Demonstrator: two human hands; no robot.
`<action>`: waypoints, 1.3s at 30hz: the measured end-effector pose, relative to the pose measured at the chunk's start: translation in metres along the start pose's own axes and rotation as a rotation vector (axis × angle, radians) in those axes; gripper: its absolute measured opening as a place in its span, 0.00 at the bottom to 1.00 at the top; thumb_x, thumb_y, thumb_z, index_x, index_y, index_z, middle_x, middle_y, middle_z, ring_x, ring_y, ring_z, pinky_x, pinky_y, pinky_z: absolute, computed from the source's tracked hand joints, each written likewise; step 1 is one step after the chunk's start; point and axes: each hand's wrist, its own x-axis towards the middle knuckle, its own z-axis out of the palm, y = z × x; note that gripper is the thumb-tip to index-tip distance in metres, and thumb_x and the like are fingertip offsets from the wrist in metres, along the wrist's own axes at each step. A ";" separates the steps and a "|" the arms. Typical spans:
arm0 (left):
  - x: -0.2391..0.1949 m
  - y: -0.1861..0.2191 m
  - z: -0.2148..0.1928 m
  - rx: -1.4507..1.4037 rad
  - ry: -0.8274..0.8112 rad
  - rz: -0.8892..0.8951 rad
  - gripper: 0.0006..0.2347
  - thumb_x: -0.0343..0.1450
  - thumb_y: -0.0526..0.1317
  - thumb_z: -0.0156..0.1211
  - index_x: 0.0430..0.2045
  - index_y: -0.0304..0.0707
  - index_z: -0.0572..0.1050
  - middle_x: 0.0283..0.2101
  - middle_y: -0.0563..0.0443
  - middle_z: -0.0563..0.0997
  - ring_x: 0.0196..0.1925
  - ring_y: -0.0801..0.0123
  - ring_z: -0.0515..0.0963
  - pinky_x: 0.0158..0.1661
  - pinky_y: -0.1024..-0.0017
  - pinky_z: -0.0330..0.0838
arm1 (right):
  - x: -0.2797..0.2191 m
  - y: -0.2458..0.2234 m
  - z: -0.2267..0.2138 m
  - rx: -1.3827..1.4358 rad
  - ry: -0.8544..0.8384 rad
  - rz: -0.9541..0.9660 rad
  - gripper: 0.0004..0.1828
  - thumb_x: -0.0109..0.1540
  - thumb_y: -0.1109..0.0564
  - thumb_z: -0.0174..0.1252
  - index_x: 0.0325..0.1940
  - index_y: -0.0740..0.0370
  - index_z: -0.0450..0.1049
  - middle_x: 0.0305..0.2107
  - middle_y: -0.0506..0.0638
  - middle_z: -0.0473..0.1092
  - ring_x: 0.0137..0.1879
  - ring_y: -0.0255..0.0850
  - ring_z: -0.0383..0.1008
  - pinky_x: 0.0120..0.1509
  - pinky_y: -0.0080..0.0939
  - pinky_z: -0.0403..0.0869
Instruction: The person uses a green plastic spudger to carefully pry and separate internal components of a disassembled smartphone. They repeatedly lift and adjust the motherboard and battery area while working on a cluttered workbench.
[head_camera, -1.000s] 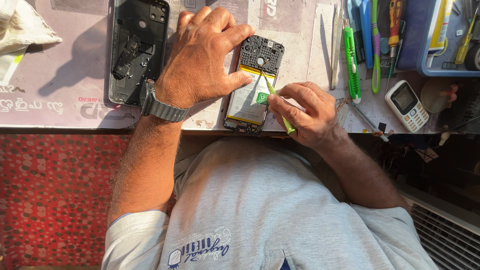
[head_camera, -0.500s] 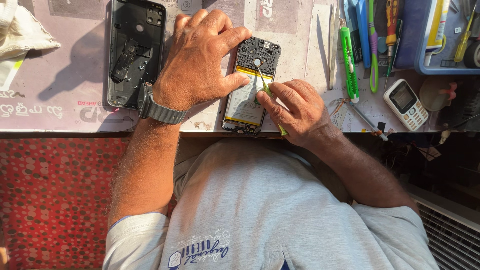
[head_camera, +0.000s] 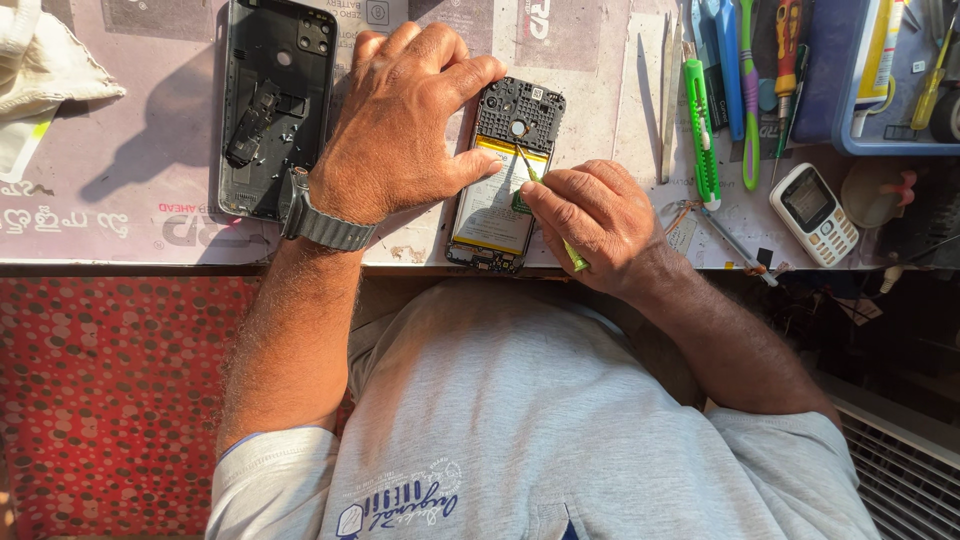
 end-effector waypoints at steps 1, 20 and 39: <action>0.000 0.000 0.000 0.003 -0.003 -0.002 0.30 0.59 0.54 0.81 0.54 0.45 0.79 0.46 0.52 0.73 0.54 0.58 0.71 0.57 0.51 0.58 | 0.000 0.000 0.000 -0.001 -0.003 -0.008 0.22 0.59 0.69 0.68 0.56 0.70 0.73 0.43 0.60 0.73 0.44 0.51 0.76 0.48 0.51 0.77; -0.002 0.014 -0.007 0.074 0.047 -0.003 0.37 0.62 0.54 0.80 0.61 0.35 0.70 0.50 0.45 0.75 0.55 0.55 0.72 0.55 0.53 0.60 | -0.002 0.014 -0.015 -0.075 0.144 0.142 0.14 0.68 0.68 0.65 0.57 0.66 0.73 0.48 0.58 0.77 0.53 0.49 0.79 0.55 0.52 0.76; -0.091 0.068 -0.005 0.114 -0.097 0.023 0.28 0.61 0.38 0.74 0.58 0.37 0.74 0.69 0.38 0.64 0.72 0.50 0.62 0.71 0.38 0.47 | 0.010 0.031 -0.007 -0.058 -0.064 0.078 0.15 0.71 0.65 0.60 0.60 0.66 0.67 0.50 0.53 0.73 0.56 0.49 0.75 0.61 0.51 0.74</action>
